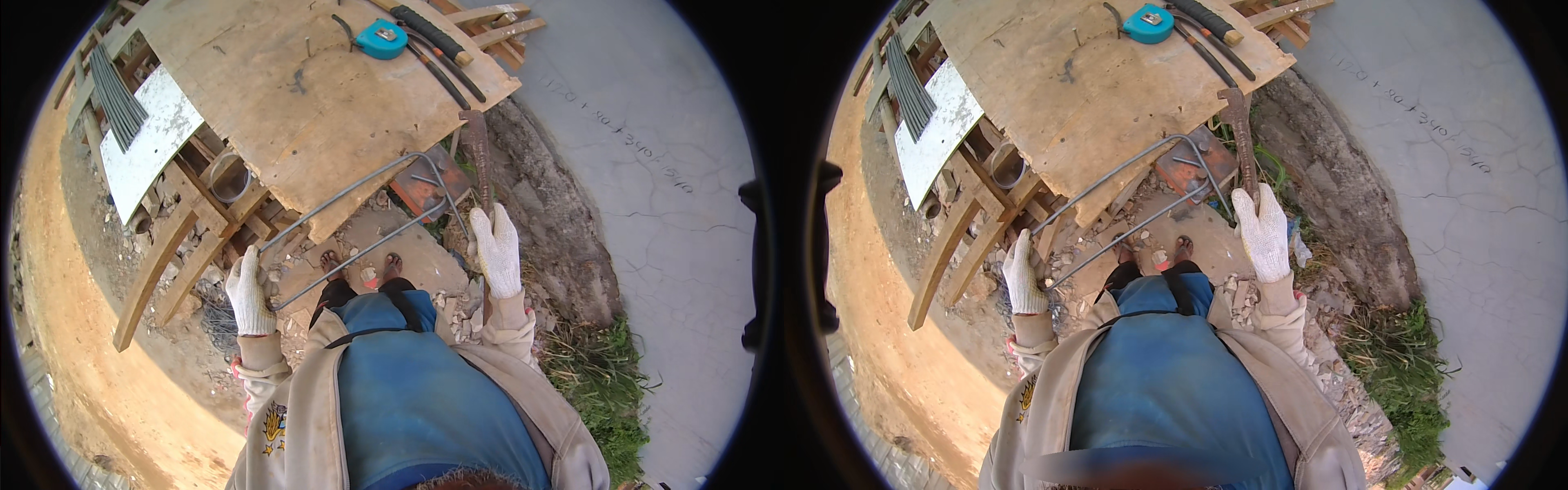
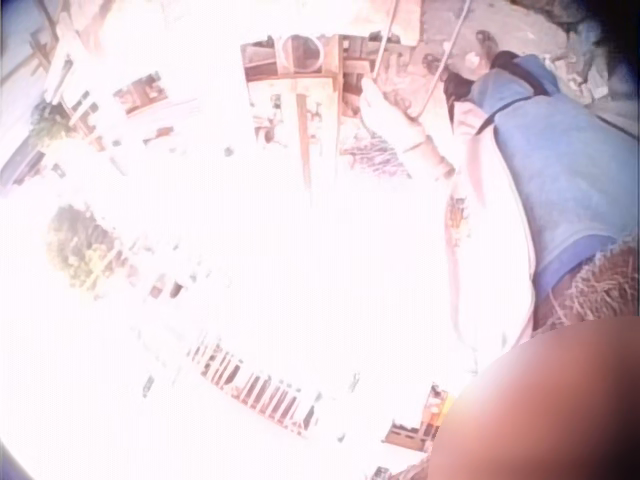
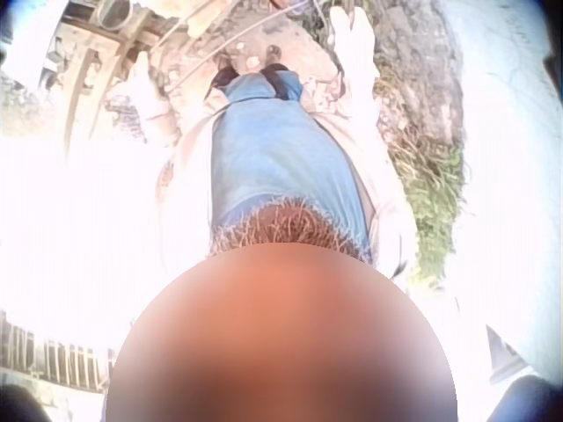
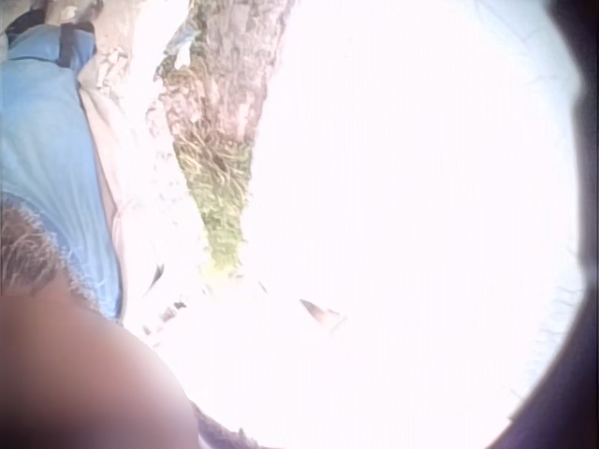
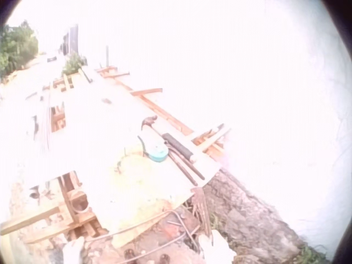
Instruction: The person bends metal rods into U-shaped forms using a hammer and a wooden workbench as a fulcrum. They repeatedly position each rod, strike it with the hammer to create bends, and place the finished pieces aside.
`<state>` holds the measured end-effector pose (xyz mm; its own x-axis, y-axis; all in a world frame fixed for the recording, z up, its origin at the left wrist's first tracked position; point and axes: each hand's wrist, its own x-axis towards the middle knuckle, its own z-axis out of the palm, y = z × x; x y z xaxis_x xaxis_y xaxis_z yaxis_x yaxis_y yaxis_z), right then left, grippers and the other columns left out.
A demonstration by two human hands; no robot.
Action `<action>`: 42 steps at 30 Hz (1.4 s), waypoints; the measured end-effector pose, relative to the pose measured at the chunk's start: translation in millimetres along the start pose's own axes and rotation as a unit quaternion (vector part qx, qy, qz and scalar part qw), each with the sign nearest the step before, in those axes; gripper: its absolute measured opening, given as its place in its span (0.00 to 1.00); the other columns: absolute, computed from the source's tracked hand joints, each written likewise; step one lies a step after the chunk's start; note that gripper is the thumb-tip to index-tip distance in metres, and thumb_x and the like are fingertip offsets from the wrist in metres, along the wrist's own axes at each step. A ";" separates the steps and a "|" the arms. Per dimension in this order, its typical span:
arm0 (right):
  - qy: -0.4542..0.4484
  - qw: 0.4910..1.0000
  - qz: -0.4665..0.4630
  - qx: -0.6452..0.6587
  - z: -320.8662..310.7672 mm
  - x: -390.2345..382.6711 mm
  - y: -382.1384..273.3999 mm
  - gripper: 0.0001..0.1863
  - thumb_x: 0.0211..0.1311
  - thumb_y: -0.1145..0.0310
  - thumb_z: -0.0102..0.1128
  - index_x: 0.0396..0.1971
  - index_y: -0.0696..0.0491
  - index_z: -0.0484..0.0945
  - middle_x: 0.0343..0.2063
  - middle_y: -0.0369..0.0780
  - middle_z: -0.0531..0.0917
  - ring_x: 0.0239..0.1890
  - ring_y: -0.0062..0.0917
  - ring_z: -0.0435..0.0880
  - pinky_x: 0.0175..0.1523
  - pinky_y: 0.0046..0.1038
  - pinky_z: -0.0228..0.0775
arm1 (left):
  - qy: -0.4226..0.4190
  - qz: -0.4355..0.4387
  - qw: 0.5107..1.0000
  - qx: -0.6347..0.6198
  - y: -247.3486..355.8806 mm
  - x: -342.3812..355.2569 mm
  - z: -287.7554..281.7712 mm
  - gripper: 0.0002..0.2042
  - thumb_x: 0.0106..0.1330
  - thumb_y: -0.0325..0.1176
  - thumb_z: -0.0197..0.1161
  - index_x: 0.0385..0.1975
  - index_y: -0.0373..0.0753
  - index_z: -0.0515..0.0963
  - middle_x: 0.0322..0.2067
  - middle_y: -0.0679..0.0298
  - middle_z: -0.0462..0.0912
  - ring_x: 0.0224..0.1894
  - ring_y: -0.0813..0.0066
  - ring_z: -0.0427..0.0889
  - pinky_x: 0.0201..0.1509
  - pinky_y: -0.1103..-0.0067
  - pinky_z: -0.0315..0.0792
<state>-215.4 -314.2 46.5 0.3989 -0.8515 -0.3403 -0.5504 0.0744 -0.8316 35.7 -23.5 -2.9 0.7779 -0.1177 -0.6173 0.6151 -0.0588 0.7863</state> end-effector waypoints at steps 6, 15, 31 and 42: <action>0.006 0.977 -0.088 -0.193 -50.0 -45.6 -9.3 0.21 0.74 0.65 0.63 0.62 0.55 0.78 0.40 0.49 0.87 0.39 0.40 0.88 0.47 0.34 0.79 | -0.024 -0.032 0.999 -0.036 0.0 2.8 -2.6 0.13 0.75 0.44 0.68 0.36 0.41 0.78 0.16 0.75 0.64 0.13 0.84 0.58 0.18 0.81 0.56; -0.012 0.944 -0.166 -0.285 -13.6 -59.8 -37.2 0.21 0.70 0.65 0.66 0.61 0.51 0.82 0.36 0.47 0.86 0.37 0.45 0.87 0.42 0.37 0.78 | -0.046 -0.054 0.995 -0.076 -4.8 8.4 -6.4 0.13 0.75 0.44 0.67 0.36 0.43 0.77 0.16 0.75 0.63 0.12 0.83 0.56 0.19 0.79 0.57; 0.015 0.927 -0.230 -0.295 -10.9 -65.9 -32.7 0.21 0.71 0.60 0.65 0.61 0.47 0.82 0.33 0.45 0.85 0.35 0.42 0.87 0.40 0.38 0.79 | -0.052 -0.045 0.995 -0.070 0.4 4.8 -2.0 0.12 0.78 0.41 0.64 0.33 0.44 0.75 0.15 0.78 0.58 0.13 0.85 0.54 0.18 0.81 0.52; -0.016 0.940 -0.202 -0.276 -10.5 -57.4 -17.9 0.22 0.71 0.59 0.66 0.61 0.50 0.81 0.40 0.48 0.87 0.41 0.45 0.88 0.45 0.38 0.79 | -0.035 -0.028 0.996 -0.074 1.7 5.2 1.6 0.16 0.77 0.41 0.66 0.26 0.49 0.70 0.15 0.77 0.58 0.13 0.83 0.53 0.18 0.78 0.53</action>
<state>-236.1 -272.0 85.6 0.6734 -0.7363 -0.0663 -0.6427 -0.5386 -0.5448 40.6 -25.7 -4.7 0.7342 -0.1882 -0.6523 0.6732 0.0782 0.7353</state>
